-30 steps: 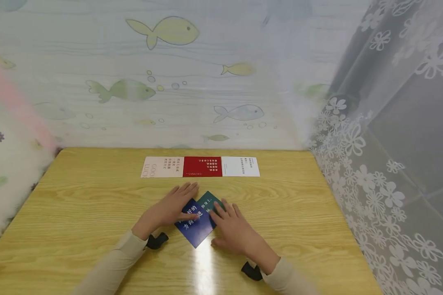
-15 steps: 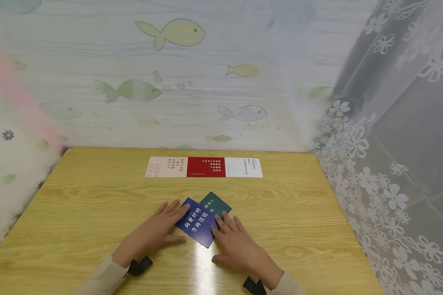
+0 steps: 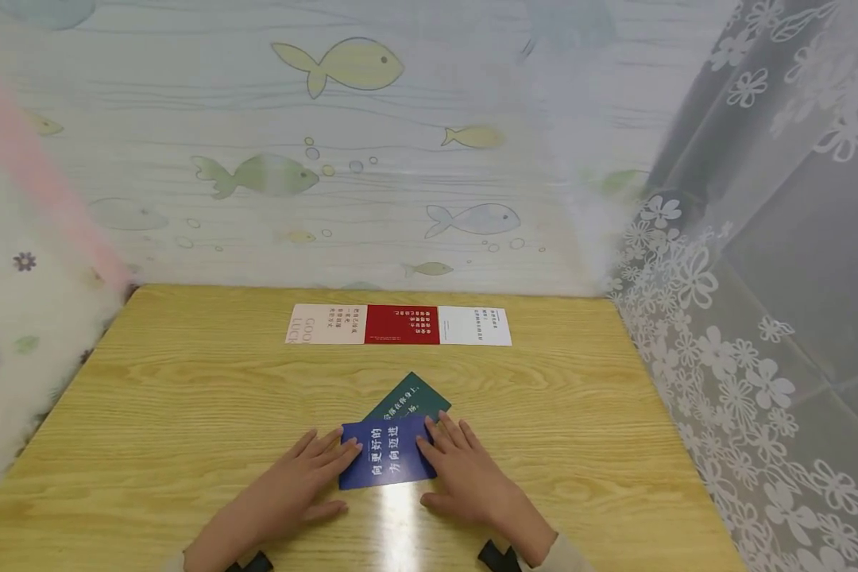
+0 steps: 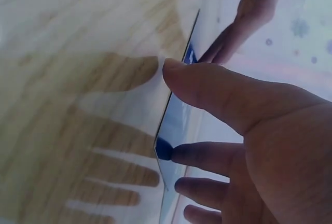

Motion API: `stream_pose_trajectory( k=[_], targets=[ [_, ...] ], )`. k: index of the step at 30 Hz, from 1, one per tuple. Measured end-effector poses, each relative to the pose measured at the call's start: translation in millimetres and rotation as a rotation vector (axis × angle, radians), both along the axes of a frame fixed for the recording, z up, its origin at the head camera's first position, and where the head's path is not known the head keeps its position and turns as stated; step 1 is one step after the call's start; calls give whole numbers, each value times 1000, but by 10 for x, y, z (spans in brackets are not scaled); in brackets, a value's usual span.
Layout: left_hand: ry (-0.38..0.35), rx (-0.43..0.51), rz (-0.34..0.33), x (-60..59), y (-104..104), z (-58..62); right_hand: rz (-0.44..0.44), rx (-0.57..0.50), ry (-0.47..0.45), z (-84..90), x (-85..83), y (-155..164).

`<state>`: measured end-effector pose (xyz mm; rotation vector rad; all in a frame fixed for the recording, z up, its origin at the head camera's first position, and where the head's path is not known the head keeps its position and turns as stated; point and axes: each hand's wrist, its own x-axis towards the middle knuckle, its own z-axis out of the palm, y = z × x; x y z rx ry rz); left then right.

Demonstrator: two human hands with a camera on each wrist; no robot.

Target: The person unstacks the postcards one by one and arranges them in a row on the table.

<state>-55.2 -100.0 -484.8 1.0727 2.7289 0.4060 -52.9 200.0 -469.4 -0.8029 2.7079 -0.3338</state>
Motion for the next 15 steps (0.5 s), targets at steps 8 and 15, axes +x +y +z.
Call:
stream_pose_trajectory(
  k=[8,15],
  targets=[
    [17,42,0,58,-69,-37,-11,-29,-4,-1,-13,38],
    [68,75,30,-60,-145,-97,-38,-46,16,-47,-162,164]
  ],
)
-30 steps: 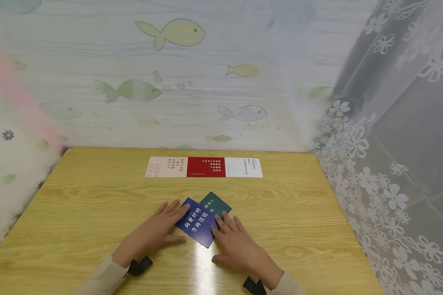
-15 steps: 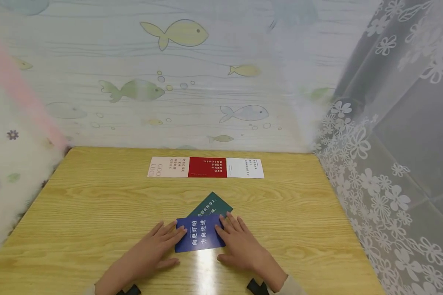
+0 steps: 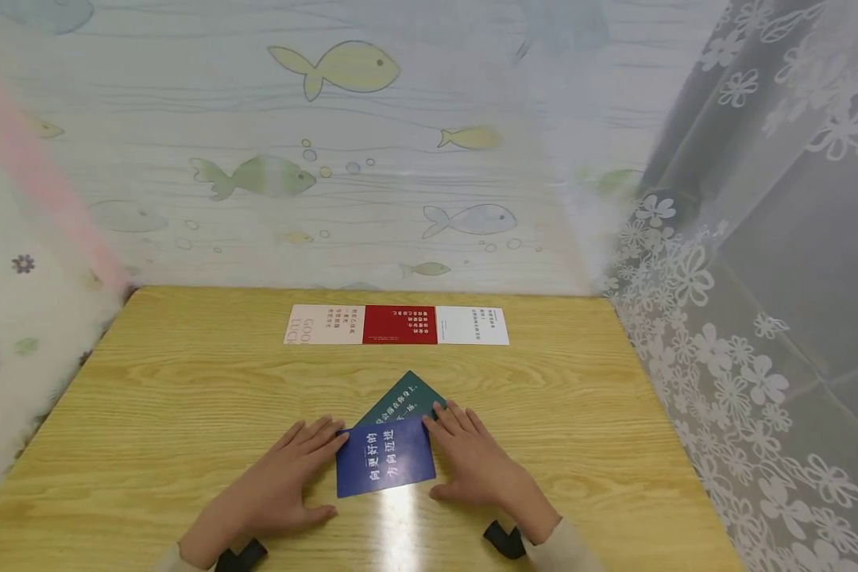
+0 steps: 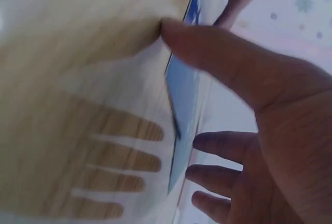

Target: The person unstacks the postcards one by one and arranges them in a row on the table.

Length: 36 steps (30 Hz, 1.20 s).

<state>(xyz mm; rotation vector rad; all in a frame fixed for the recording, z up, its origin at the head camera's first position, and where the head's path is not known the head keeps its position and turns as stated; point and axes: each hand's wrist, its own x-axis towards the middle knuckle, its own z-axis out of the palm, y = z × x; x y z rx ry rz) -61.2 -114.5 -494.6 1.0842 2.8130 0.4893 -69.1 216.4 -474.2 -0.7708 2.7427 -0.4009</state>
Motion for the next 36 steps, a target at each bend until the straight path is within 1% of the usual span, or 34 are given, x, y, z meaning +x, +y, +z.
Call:
stream_pose_trajectory(
  k=[4,9,17,21,30,36],
  targets=[
    [-32,7,28,-52,-12,-7,-3,-12,-11,-10,-77,45],
    [-63,-9,53,-75,3,6,-5,-55,-31,0,-147,65],
    [-67,-11,48,-81,-8,15,-24,-96,-71,7,-175,60],
    [-68,-11,48,-76,-15,-2,-12,-105,-56,-8,-175,55],
    [-53,16,57,-117,-5,-64,40,-120,34,-43,-187,11],
    [-56,18,63,-138,13,-97,38,-82,27,-59,-187,-27]
  ],
)
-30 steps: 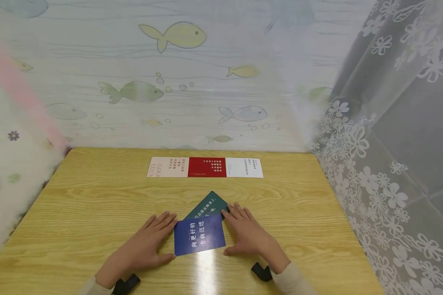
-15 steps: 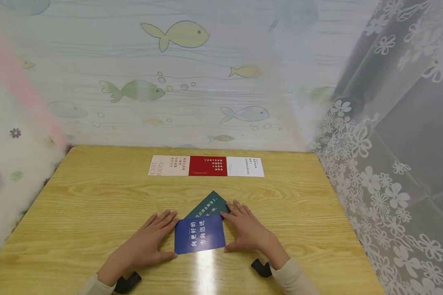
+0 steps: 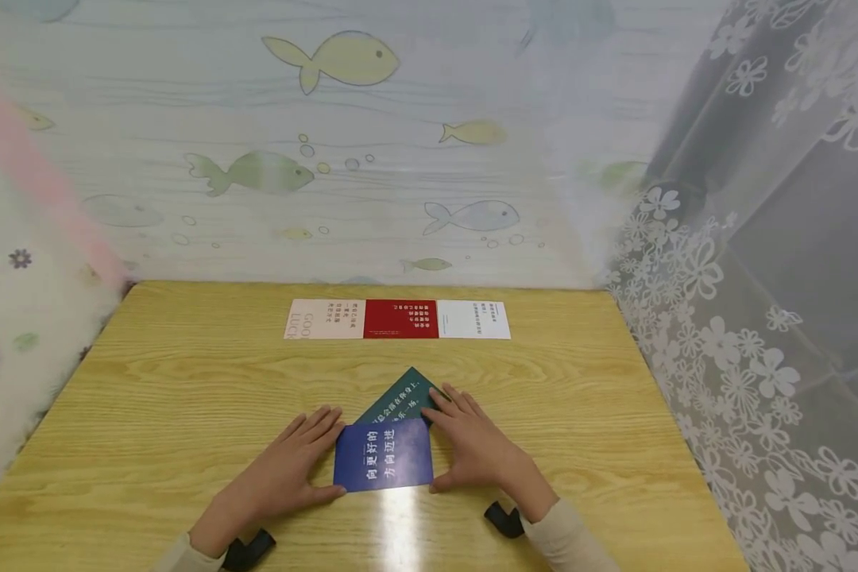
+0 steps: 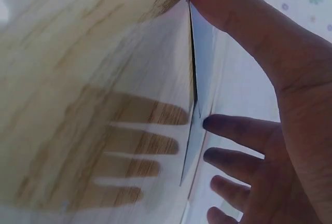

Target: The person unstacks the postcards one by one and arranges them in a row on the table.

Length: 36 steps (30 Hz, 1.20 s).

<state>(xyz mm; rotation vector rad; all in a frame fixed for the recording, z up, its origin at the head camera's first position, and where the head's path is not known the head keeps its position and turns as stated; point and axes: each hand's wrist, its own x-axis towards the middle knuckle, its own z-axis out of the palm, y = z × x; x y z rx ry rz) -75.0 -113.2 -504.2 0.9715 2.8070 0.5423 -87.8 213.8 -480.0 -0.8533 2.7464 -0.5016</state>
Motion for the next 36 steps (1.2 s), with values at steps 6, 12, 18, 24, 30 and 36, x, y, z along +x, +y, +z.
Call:
stream_pose_trajectory(
  k=[6,12,18,24,30,36],
  targets=[
    [31,-21,-4,-4,1,-9,2,14,-21,0,-3,-30],
    [56,-53,-6,-1,7,-45,4,1,0,-35,18,-37],
    [69,-43,0,10,15,-48,17,6,44,-54,24,-43],
    [76,-44,4,-5,-3,-87,11,55,85,-81,29,-71],
    [77,-38,4,-35,-29,-142,12,127,146,-101,39,-131],
    [72,-35,3,-52,-59,-189,45,208,212,-114,31,-170]
  ],
)
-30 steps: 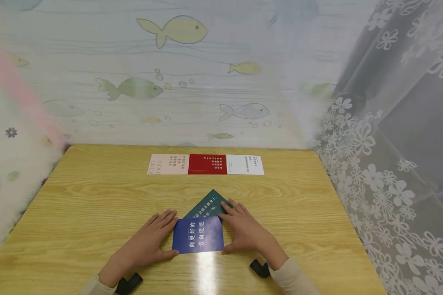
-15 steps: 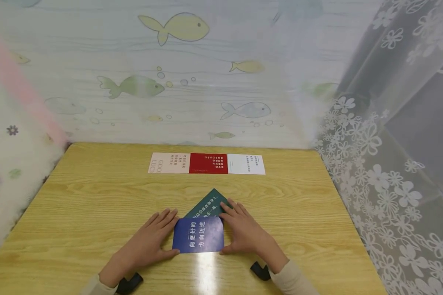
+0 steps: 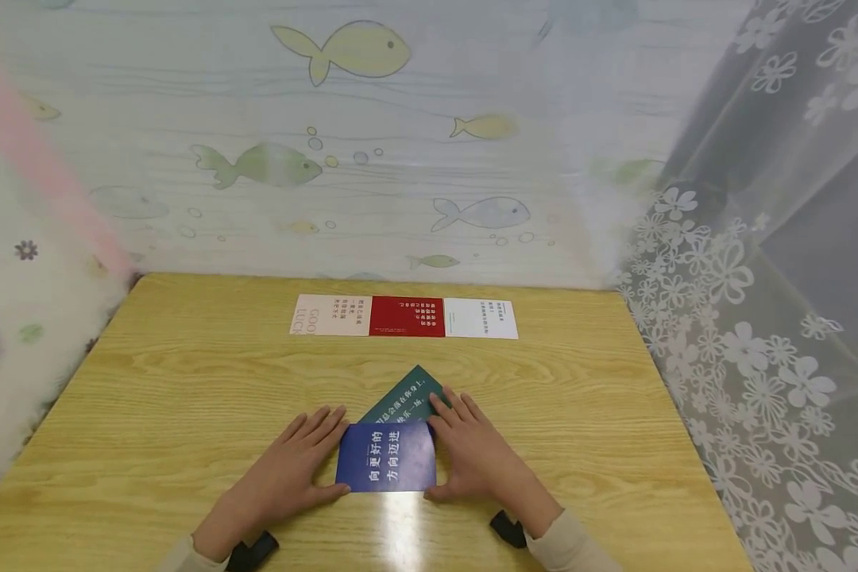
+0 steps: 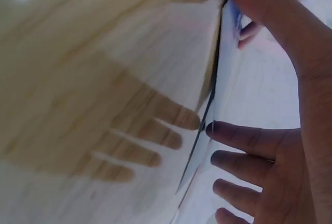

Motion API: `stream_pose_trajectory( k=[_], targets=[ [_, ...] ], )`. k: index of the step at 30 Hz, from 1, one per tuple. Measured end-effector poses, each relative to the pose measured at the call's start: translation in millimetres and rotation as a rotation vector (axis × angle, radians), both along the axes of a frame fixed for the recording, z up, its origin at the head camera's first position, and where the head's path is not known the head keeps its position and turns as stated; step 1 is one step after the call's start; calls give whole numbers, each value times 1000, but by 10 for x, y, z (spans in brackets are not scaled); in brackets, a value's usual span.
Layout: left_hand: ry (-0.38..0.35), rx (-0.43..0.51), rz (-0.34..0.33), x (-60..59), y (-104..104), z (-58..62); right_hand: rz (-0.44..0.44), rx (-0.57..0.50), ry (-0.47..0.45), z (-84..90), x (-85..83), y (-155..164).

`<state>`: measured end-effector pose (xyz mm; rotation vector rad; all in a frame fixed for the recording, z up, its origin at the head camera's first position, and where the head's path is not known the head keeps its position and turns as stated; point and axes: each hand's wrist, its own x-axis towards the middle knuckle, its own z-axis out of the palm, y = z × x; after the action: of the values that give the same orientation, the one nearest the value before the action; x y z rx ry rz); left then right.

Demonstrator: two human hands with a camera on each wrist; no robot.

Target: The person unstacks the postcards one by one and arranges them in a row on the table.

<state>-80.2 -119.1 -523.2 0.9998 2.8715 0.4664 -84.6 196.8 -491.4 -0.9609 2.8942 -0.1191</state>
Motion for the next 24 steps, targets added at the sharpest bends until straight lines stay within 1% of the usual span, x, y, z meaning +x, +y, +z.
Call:
stream_pose_trajectory(
  k=[5,11,13,18,24],
  targets=[
    [-6,6,-3,-2,-2,1,0,36,9,9,6,-10],
    [-21,-4,-9,-15,4,6,52,96,92,4,-8,-38],
    [-42,3,-9,-22,0,14,64,101,110,2,-9,-39],
    [-90,29,-6,-58,-27,25,84,87,123,1,-10,-20],
    [-95,11,-20,-111,-76,-29,106,41,147,13,-17,6]
  ],
)
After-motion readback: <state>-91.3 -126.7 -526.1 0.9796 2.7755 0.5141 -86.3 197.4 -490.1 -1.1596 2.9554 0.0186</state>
